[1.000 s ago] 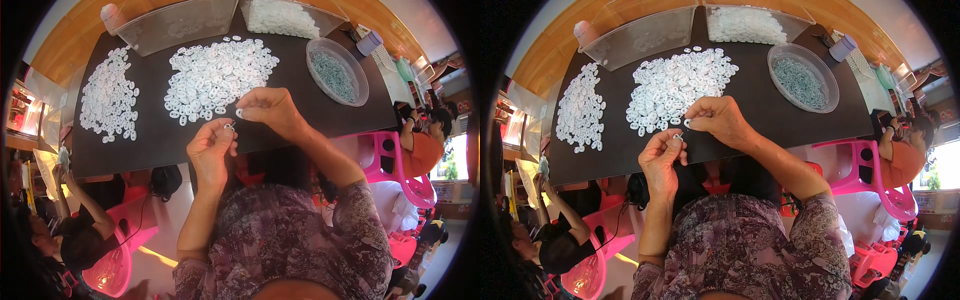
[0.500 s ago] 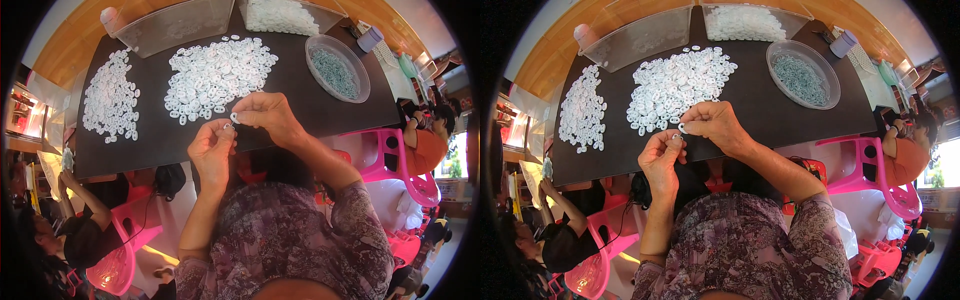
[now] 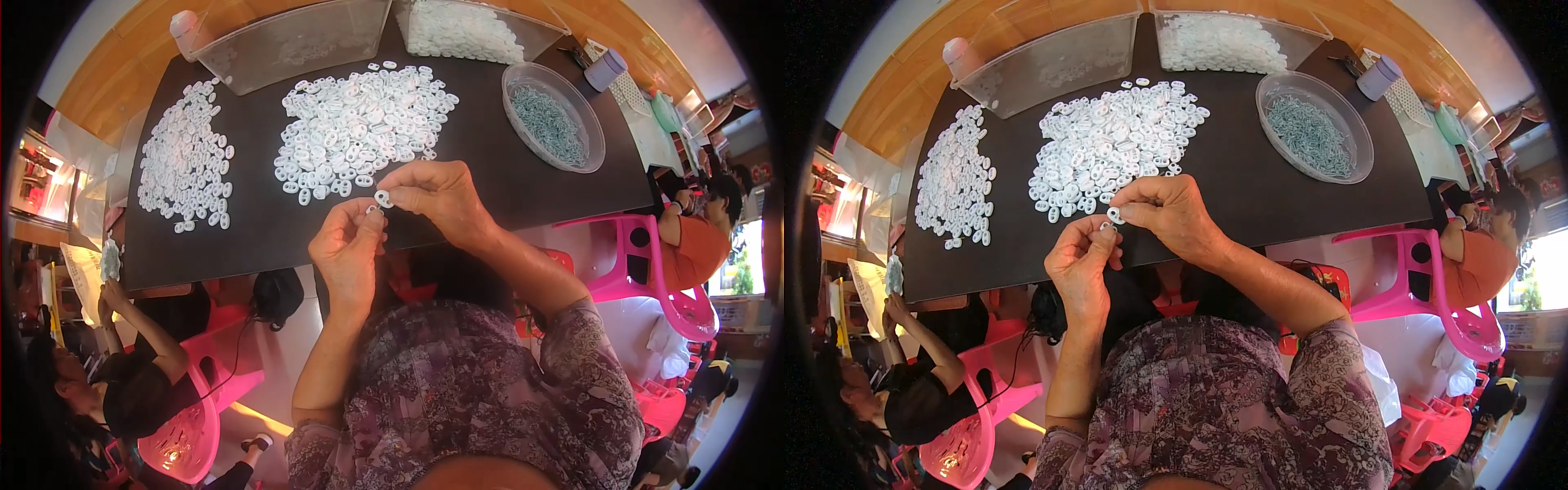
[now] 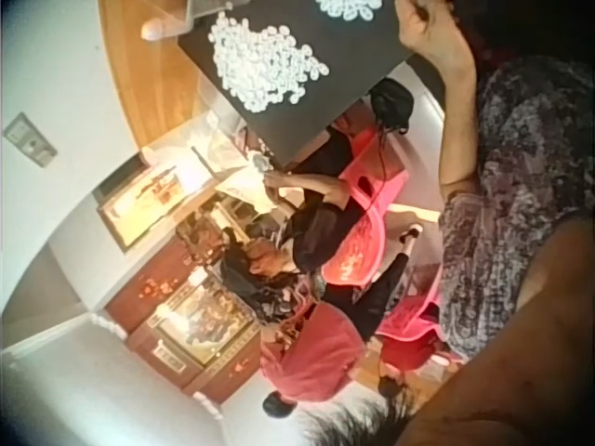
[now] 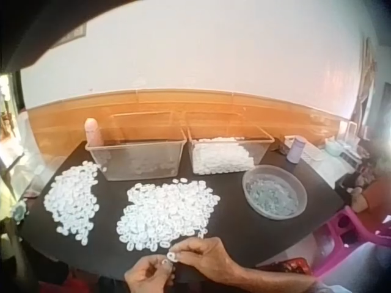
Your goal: Assembling small white plastic components by inserting tiny blue pieces into them.
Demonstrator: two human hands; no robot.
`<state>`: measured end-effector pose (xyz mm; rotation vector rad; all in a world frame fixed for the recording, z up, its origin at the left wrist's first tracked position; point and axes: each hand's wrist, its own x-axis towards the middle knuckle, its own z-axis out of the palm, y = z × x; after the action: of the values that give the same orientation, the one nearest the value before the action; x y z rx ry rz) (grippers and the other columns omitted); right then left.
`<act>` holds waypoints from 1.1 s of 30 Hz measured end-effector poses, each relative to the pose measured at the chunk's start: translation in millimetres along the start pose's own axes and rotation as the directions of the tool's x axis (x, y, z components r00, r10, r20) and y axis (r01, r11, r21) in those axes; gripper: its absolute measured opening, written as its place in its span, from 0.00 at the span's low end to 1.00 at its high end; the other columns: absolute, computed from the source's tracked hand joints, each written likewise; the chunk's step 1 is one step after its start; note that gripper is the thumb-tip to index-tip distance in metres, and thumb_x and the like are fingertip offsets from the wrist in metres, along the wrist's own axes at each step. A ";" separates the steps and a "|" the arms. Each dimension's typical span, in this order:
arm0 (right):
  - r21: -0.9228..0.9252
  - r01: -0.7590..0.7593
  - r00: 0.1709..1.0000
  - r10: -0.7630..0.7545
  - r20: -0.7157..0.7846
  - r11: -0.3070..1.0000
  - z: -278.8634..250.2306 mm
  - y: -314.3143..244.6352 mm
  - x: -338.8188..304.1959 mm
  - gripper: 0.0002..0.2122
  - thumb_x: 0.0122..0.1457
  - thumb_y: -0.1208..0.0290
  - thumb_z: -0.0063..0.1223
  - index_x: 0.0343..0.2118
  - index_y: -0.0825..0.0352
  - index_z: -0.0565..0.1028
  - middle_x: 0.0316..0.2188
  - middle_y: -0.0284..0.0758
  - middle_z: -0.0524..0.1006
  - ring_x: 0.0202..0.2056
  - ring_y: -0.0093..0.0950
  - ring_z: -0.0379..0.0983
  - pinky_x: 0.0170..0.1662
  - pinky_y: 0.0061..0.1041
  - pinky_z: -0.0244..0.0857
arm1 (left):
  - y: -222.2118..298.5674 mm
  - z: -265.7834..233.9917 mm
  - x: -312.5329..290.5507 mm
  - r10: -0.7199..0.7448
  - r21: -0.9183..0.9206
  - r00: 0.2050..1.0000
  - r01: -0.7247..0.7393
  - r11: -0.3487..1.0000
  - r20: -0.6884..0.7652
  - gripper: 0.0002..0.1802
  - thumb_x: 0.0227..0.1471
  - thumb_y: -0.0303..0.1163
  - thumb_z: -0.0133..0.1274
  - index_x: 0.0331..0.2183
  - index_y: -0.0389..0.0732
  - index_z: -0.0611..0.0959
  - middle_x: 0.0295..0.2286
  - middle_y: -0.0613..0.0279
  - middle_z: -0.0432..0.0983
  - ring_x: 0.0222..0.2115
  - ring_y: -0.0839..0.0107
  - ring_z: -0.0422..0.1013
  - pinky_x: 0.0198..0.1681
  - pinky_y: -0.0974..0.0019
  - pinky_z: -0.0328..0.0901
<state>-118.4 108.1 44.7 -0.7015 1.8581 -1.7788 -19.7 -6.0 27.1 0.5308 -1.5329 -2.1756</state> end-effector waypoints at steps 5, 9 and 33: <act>-0.052 0.047 0.999 -0.047 0.012 0.998 0.9 4.7 2.2 0.06 0.51 0.80 0.52 0.31 0.72 0.77 0.26 0.30 0.76 0.30 0.16 0.70 0.34 0.16 0.65 | -1.3 -0.7 0.9 0.006 -0.023 1.000 -0.006 1.000 0.002 0.06 0.49 0.23 0.53 0.32 0.31 0.78 0.21 0.63 0.73 0.19 0.80 0.66 0.20 0.78 0.61; -0.080 0.036 0.999 -0.035 0.024 0.996 3.4 8.3 4.4 0.05 0.50 0.81 0.52 0.31 0.72 0.77 0.26 0.30 0.76 0.30 0.16 0.70 0.34 0.17 0.65 | -5.1 -3.0 1.6 0.045 -0.027 0.999 -0.044 0.999 0.023 0.09 0.49 0.24 0.54 0.35 0.31 0.77 0.22 0.64 0.73 0.19 0.80 0.66 0.20 0.79 0.61; -0.449 0.420 0.864 -0.499 -0.070 0.789 22.8 15.8 -16.7 0.13 0.40 0.83 0.57 0.32 0.68 0.75 0.25 0.33 0.71 0.27 0.28 0.67 0.29 0.23 0.63 | -6.6 2.7 -3.7 0.023 -0.235 1.000 -0.027 0.972 -0.017 0.11 0.50 0.19 0.51 0.39 0.27 0.76 0.28 0.58 0.75 0.24 0.76 0.69 0.29 0.75 0.65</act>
<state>-91.6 102.1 27.6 -1.2897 2.3952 -1.7781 -18.8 0.1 21.9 0.4451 -1.2441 -2.2879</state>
